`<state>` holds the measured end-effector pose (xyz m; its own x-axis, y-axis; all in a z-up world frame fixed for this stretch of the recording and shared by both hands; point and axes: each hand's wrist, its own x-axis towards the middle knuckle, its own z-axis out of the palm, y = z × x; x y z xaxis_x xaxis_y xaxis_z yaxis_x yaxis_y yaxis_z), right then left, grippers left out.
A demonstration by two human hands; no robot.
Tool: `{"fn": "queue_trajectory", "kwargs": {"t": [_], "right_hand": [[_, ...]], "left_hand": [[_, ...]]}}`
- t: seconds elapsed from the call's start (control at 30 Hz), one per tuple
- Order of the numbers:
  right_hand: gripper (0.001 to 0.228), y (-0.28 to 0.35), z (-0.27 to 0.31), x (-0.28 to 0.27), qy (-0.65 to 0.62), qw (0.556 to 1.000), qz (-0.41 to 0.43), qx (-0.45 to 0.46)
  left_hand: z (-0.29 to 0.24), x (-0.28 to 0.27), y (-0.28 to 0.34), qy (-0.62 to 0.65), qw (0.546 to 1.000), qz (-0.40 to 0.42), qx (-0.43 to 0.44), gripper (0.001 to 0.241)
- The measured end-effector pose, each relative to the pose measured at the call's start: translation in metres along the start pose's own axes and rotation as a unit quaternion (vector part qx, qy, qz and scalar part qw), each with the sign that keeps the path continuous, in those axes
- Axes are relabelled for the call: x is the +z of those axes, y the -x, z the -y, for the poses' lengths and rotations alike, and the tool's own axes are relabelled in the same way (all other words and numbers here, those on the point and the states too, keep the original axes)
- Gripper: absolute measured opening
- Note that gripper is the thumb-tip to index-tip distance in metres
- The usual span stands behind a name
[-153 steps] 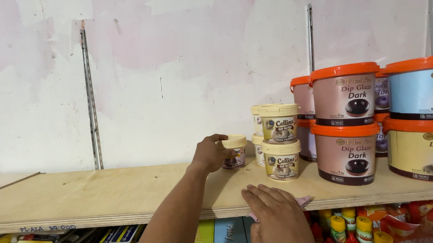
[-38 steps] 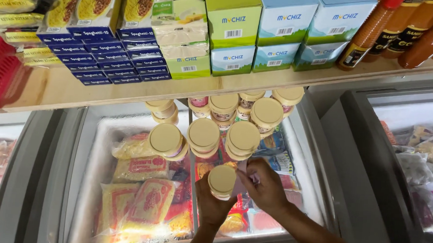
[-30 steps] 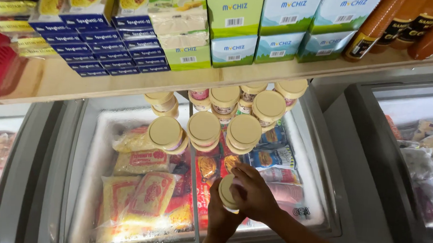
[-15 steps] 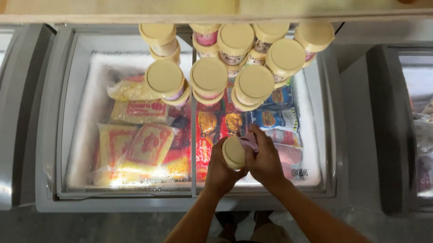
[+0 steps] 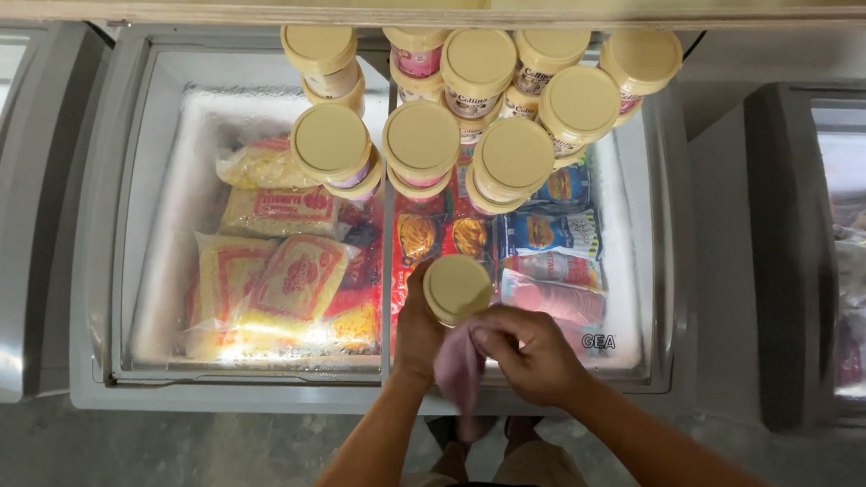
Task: Wiping down jars with a cloth and arranging them neatly on store shelves above a freezer.
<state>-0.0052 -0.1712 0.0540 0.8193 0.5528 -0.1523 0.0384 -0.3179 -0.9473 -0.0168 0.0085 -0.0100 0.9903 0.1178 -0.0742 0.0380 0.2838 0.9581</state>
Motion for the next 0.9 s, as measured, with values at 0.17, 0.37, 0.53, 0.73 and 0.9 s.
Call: {"fn": "queue_trajectory", "kwargs": {"t": [0.17, 0.37, 0.53, 0.73, 0.9], "right_hand": [[0.022, -0.037, 0.009, -0.004, 0.075, 0.957, -0.259, -0.107], [0.022, -0.014, 0.054, 0.020, 0.178, 0.943, -0.142, -0.241], [0.032, -0.016, 0.050, -0.014, 0.241, 0.942, -0.110, -0.205], [0.025, -0.033, 0.046, -0.027, 0.277, 0.898, -0.314, -0.136], [0.036, -0.015, 0.045, 0.002, 0.119, 0.975, -0.181, -0.052]], "left_hand": [[-0.036, 0.008, -0.006, -0.326, 0.937, -0.017, 0.120, 0.093], [-0.003, 0.005, -0.017, -0.443, 0.864, 0.041, 0.238, 0.081], [-0.031, 0.009, -0.021, -0.291, 0.939, 0.004, 0.185, 0.087], [-0.054, 0.019, -0.023, -0.318, 0.924, -0.007, 0.211, 0.094], [-0.056, 0.025, -0.024, -0.342, 0.912, 0.001, 0.226, 0.098]]}}
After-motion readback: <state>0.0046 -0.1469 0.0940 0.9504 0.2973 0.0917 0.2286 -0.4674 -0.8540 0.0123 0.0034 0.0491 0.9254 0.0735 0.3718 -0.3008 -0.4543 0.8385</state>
